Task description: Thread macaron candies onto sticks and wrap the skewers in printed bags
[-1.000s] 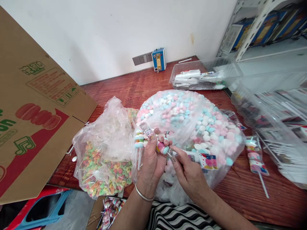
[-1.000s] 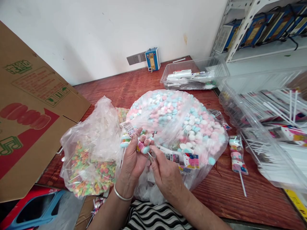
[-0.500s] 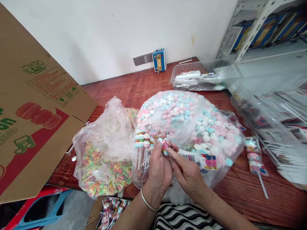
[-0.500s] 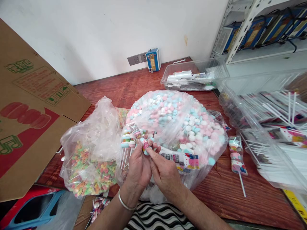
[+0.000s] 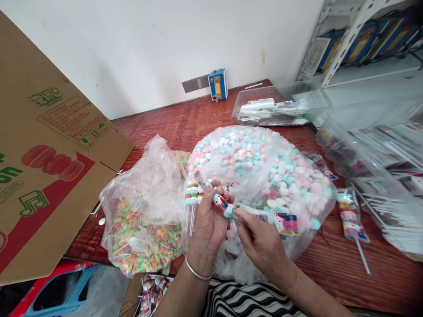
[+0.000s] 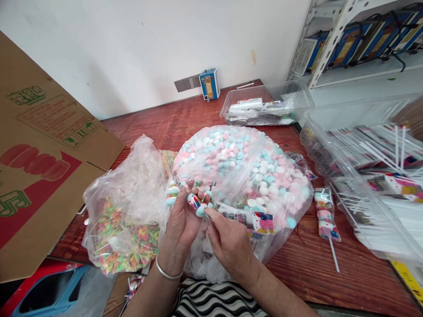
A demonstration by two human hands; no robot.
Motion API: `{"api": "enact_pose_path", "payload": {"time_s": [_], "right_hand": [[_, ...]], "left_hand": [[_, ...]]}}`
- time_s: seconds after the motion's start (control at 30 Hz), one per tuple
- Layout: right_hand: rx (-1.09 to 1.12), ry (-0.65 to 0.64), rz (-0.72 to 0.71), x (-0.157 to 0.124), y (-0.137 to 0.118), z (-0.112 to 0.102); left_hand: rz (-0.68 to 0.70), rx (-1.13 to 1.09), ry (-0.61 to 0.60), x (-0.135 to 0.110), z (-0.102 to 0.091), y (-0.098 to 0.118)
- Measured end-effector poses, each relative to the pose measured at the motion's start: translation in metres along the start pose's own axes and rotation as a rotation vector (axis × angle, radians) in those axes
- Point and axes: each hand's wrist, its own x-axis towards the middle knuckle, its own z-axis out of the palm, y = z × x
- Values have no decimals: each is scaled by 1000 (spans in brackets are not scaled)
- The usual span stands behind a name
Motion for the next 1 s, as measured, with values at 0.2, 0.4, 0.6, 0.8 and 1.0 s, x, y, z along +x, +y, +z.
{"api": "enact_pose_path", "payload": {"time_s": [0.2,0.4,0.6,0.8,1.0], "right_hand": [[71,-2,91,4,-2,-3],[984,-403,810,7,-11,-2],[294,-258,249,4,-10,1],[-284,-57,-177,9,-3,2],[-105,-85,-30,11,-3,-2]], "left_hand": [[18,47,51,2,-2,2],[-2,28,67,0,1,3],[22,69,178,2,11,-2],[144,72,189,-7,16,-19],[56,77,116,-7,8,-15]]}}
